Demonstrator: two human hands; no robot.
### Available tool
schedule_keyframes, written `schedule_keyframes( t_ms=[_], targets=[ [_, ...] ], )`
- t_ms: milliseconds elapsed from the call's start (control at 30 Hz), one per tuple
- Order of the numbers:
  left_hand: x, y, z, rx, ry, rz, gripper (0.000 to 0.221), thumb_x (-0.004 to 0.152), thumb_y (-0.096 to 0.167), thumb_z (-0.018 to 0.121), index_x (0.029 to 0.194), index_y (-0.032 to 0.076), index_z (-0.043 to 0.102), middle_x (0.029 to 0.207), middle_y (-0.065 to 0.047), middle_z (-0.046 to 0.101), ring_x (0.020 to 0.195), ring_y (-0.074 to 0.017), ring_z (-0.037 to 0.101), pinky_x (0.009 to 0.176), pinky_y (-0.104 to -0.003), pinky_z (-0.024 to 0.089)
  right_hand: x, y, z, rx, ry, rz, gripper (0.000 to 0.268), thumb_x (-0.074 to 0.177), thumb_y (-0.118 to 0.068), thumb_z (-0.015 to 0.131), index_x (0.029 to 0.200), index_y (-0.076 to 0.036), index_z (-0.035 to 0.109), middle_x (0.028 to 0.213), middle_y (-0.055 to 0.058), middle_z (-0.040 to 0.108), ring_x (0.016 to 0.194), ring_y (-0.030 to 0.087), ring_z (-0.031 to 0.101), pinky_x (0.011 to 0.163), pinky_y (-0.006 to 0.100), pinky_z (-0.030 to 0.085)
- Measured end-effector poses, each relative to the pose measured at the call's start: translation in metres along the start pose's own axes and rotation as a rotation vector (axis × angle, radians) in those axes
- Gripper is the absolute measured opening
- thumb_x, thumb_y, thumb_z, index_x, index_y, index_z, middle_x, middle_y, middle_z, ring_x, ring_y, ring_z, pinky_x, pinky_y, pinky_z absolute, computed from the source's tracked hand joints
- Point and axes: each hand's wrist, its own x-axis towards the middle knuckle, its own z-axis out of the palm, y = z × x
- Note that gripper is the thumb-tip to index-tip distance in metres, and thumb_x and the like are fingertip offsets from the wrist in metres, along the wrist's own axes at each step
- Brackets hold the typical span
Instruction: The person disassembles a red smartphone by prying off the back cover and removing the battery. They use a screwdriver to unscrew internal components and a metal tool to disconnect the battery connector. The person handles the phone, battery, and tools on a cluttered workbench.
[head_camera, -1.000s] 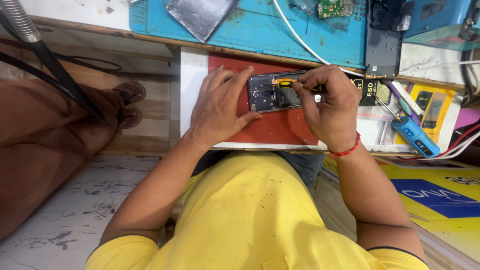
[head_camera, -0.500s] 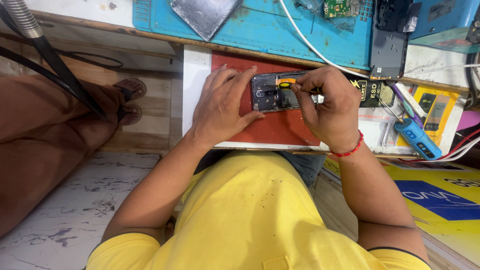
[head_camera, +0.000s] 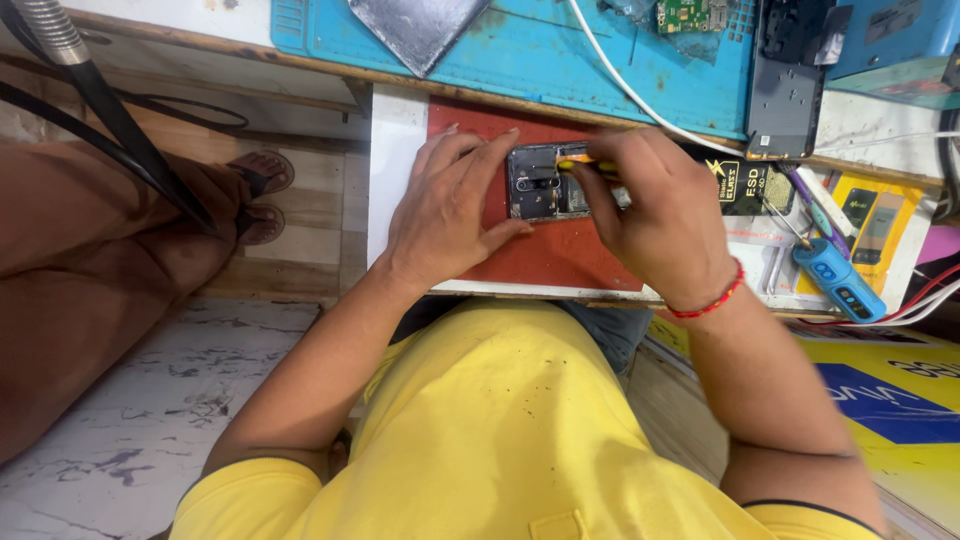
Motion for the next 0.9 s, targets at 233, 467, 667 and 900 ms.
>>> schedule_keyframes(
  t_ms=[233,467,667,900],
  targets=[
    [-0.002,0.005,-0.001,-0.034,0.027,0.003,0.09,0.068,0.028,0.096,0.142,0.002,0.051,0.134,-0.015,0.061,0.125,-0.0379,0.053,0.113,-0.049,0.041,0.048,0.01,-0.017,-0.181,-0.482,-0.329,0.021,0.086,-0.006,0.066,0.107,-0.006,0.07,0.096,0.015,0.07,0.078,0.038,0.068,0.068,0.047,0.056],
    [-0.001,0.006,-0.002,0.014,0.033,0.045,0.074,0.068,0.029,0.095,0.129,0.003,0.063,0.135,-0.015,0.061,0.124,-0.0367,0.053,0.111,-0.049,0.042,0.051,0.012,-0.013,-0.192,-0.512,-0.274,0.022,0.092,-0.021,0.066,0.103,-0.002,0.065,0.093,0.018,0.067,0.08,0.038,0.069,0.067,0.046,0.057],
    [-0.001,0.006,-0.002,0.048,0.013,0.056,0.068,0.069,0.032,0.095,0.123,0.001,0.068,0.133,-0.012,0.063,0.12,-0.0353,0.055,0.109,-0.048,0.042,0.05,0.017,-0.012,-0.179,-0.53,-0.119,0.02,0.095,-0.02,0.066,0.102,-0.001,0.062,0.088,0.02,0.067,0.08,0.042,0.068,0.069,0.048,0.055],
    [0.002,0.004,-0.001,0.09,0.029,0.083,0.062,0.069,0.034,0.095,0.117,0.002,0.072,0.135,-0.011,0.065,0.121,-0.0345,0.055,0.11,-0.049,0.042,0.052,0.017,-0.014,-0.093,-0.519,-0.097,0.022,0.094,-0.018,0.065,0.103,0.001,0.058,0.087,0.021,0.065,0.079,0.043,0.067,0.066,0.05,0.054]
  ],
)
